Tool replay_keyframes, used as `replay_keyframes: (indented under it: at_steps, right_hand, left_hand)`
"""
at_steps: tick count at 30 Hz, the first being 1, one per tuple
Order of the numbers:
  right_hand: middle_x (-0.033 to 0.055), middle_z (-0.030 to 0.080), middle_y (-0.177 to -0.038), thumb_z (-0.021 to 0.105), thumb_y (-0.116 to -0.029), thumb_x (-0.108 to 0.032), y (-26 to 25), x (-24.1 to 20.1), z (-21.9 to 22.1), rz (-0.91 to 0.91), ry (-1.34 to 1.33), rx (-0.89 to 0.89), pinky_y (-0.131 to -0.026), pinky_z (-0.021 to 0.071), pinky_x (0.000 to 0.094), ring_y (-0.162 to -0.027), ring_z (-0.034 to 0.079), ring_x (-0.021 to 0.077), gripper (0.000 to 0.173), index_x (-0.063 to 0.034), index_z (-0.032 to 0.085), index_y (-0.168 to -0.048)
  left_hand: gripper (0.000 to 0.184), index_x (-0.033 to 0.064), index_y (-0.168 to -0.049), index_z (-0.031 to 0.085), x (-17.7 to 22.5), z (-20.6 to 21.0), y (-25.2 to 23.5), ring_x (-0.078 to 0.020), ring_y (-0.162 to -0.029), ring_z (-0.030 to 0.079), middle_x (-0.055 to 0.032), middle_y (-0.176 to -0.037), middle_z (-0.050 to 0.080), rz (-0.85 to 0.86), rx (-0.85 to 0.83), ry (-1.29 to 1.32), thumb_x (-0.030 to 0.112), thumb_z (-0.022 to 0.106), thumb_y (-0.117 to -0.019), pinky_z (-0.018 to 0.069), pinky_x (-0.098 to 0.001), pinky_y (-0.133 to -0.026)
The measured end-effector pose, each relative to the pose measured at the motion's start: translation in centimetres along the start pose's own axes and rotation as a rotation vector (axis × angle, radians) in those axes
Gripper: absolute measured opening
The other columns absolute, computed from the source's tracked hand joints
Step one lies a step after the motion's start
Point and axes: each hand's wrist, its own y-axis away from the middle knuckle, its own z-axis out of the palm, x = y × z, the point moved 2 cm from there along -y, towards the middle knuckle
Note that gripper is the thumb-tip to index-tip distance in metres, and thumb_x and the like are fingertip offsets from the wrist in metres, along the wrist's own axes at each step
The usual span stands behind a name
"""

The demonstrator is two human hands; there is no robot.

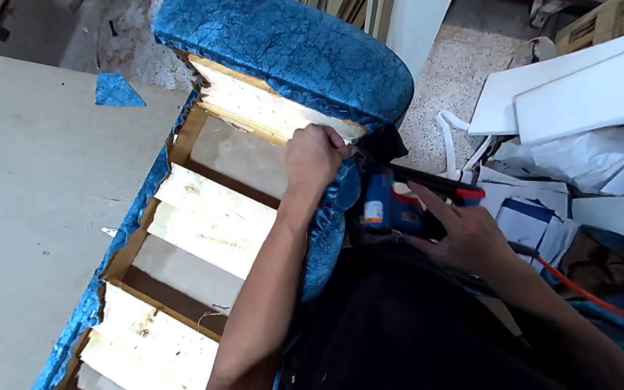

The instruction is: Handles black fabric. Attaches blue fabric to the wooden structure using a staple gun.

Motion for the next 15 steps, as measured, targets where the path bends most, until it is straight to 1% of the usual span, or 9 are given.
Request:
replay_keyframes:
  at_steps: [2,4,7,9,11,12,13,14,15]
  right_hand:
    - [0.011,0.072,-0.083,0.072,-0.0819,-0.045,3.9,2.4,-0.1,0.055,0.03,0.039,-0.051,0.0514,0.0503,-0.062,0.066,0.0291,0.082,-0.0104,0.048,-0.152]
    - [0.0149,0.073,-0.085,0.071,-0.0823,-0.046,8.7,6.5,1.1,0.169,0.093,0.04,-0.053,0.0525,0.054,-0.065,0.069,0.0333,0.074,-0.008,0.056,-0.145]
    - [0.0232,0.073,-0.09,0.073,-0.0832,-0.046,15.3,14.5,5.2,0.612,0.1,-0.167,-0.066,0.0529,0.0699,-0.078,0.071,0.0465,0.069,-0.01,0.06,-0.141]
    - [0.0246,0.072,-0.1,0.072,-0.0896,-0.046,19.5,20.2,9.0,0.951,-0.032,-0.279,-0.079,0.052,0.0715,-0.092,0.069,0.0465,0.055,-0.0126,0.066,-0.132]
    - [0.0287,0.07,-0.098,0.069,-0.0949,-0.045,24.0,23.8,11.8,1.239,-0.164,-0.314,-0.083,0.0506,0.0685,-0.094,0.068,0.046,0.049,0.0018,0.072,-0.11]
    - [0.0317,0.069,-0.102,0.066,-0.0982,-0.043,25.5,24.1,11.9,1.373,-0.205,-0.325,-0.087,0.0506,0.0666,-0.097,0.067,0.0463,0.053,0.0086,0.07,-0.109]
    - [0.0333,0.068,-0.11,0.061,-0.1025,-0.039,25.9,23.5,11.0,1.477,-0.238,-0.355,-0.093,0.0502,0.0637,-0.104,0.067,0.0453,0.053,0.0124,0.067,-0.116]
    - [0.0285,0.066,-0.12,0.051,-0.1083,-0.033,24.8,22.0,8.5,1.589,-0.295,-0.472,-0.097,0.0502,0.0546,-0.109,0.065,0.0372,0.049,0.0103,0.061,-0.129]
    - [0.0168,0.058,-0.127,0.033,-0.1138,-0.029,22.3,20.0,4.5,1.718,-0.401,-0.705,-0.094,0.0478,0.0411,-0.11,0.058,0.0237,0.045,0.0025,0.047,-0.143]
  left_hand:
    - [0.023,0.0206,-0.093,0.077,1.1,0.1,3.1,-0.0208,-0.08,0.071,-0.0002,-0.083,0.074,0.059,0.078,0.061,0.043,0.074,-0.0924,0.0572,-0.0541,-0.071]
    - [0.023,0.0203,-0.093,0.078,2.1,1.4,7.7,-0.0122,-0.074,0.07,0.0042,-0.081,0.072,0.121,0.075,0.207,0.042,0.071,-0.0961,0.0605,-0.0445,-0.069]
    - [0.024,0.0223,-0.097,0.079,2.4,6.4,13.0,-0.0033,-0.07,0.07,0.0092,-0.08,0.074,0.042,-0.126,0.416,0.045,0.07,-0.0968,0.064,-0.0328,-0.067]
    - [0.045,0.0169,-0.124,0.072,1.2,10.6,14.4,-0.0091,-0.093,0.073,0.0023,-0.106,0.076,-0.152,-0.264,0.438,0.052,0.066,-0.0968,0.0623,-0.0358,-0.088]
    - [0.075,0.0114,-0.151,0.05,-0.2,14.3,14.9,-0.02,-0.122,0.065,-0.0076,-0.14,0.064,-0.358,-0.3,0.463,0.06,0.063,-0.0954,0.0526,-0.0449,-0.107]
    - [0.085,0.0097,-0.157,0.04,-1.0,16.1,14.9,-0.0237,-0.131,0.06,-0.0108,-0.149,0.056,-0.442,-0.259,0.512,0.061,0.065,-0.0937,0.0487,-0.0471,-0.112]
    - [0.091,0.0087,-0.159,0.036,-1.7,17.8,14.6,-0.0261,-0.135,0.057,-0.0132,-0.153,0.052,-0.51,-0.181,0.584,0.061,0.068,-0.0912,0.0468,-0.0482,-0.114]
    - [0.095,0.0086,-0.159,0.037,-2.4,19.5,14.0,-0.0279,-0.136,0.055,-0.0147,-0.153,0.051,-0.568,-0.076,0.669,0.059,0.073,-0.0877,0.0465,-0.0491,-0.114]
    - [0.096,0.0096,-0.158,0.038,-2.9,20.9,13.0,-0.029,-0.137,0.055,-0.0154,-0.152,0.052,-0.613,0.024,0.727,0.059,0.077,-0.0851,0.0466,-0.0506,-0.113]
